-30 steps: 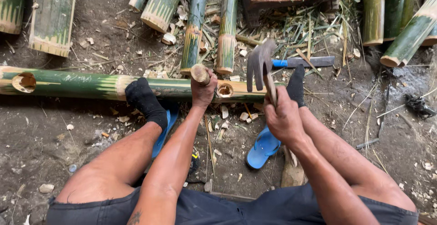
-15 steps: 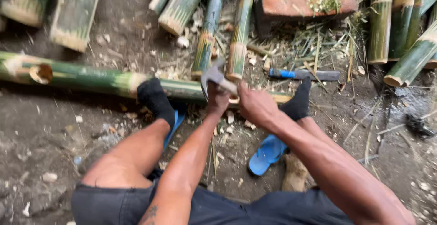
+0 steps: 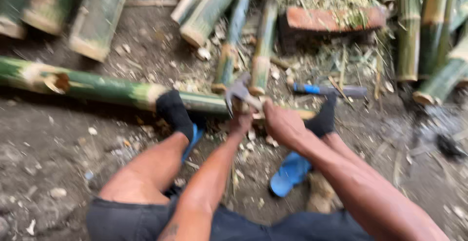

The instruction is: The person sits on the ground and uses a hammer and chisel to carve a hole into a bamboo pole. They repeatedly strike the chisel to remove material, occasionally pause to inspect the hole, and use a pencil to mark the bamboo surface.

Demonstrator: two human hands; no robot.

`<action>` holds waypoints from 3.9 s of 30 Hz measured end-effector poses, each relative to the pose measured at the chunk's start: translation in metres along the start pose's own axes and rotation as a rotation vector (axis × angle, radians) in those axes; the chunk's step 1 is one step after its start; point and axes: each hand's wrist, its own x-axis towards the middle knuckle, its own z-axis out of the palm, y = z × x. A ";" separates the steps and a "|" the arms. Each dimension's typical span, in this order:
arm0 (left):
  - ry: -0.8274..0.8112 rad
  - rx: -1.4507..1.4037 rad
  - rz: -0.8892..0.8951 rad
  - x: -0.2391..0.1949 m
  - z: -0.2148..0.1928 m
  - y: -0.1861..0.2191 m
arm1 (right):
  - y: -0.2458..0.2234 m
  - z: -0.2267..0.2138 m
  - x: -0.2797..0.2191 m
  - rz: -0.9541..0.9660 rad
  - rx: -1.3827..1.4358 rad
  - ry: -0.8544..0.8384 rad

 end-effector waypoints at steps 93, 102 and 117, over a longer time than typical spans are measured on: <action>-0.676 -1.072 -0.493 0.067 -0.006 -0.019 | 0.028 -0.016 0.023 0.112 0.062 0.038; -0.686 -1.290 -0.472 0.076 -0.005 -0.015 | 0.024 0.002 0.025 0.047 0.078 0.257; -0.819 -1.092 -0.433 0.059 0.034 -0.034 | 0.033 0.001 0.022 0.243 0.013 -0.072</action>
